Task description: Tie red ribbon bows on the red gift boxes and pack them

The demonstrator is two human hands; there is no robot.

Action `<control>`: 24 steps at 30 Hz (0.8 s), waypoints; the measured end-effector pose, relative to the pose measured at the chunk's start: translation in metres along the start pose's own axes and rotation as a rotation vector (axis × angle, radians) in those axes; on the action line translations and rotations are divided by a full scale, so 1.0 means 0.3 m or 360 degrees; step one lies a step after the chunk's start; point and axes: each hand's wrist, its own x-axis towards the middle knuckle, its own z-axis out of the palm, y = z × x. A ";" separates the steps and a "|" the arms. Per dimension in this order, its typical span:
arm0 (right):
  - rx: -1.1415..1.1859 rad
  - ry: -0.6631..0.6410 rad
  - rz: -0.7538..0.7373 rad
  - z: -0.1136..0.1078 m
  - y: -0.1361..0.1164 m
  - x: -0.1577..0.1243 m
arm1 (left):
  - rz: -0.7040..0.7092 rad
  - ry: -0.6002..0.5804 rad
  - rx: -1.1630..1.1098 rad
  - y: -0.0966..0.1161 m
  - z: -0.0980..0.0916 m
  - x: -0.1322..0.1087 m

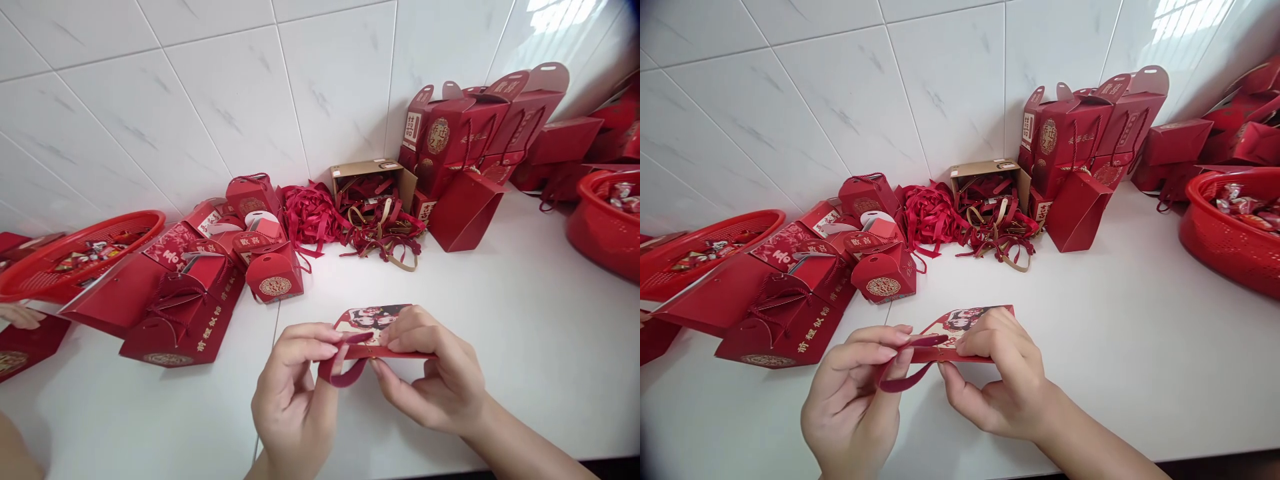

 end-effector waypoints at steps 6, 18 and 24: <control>0.0026 0.0004 0.0022 -0.003 0.002 0.000 | 0.0103 -0.0231 -0.0078 -0.020 -0.033 -0.002; 0.0194 -0.0193 -0.0135 -0.008 -0.001 0.012 | 0.0215 -0.0864 -0.0286 -0.057 -0.119 0.021; 0.0281 -0.0203 -0.0128 0.005 0.009 0.003 | 0.0229 -0.0866 -0.0273 -0.054 -0.125 0.020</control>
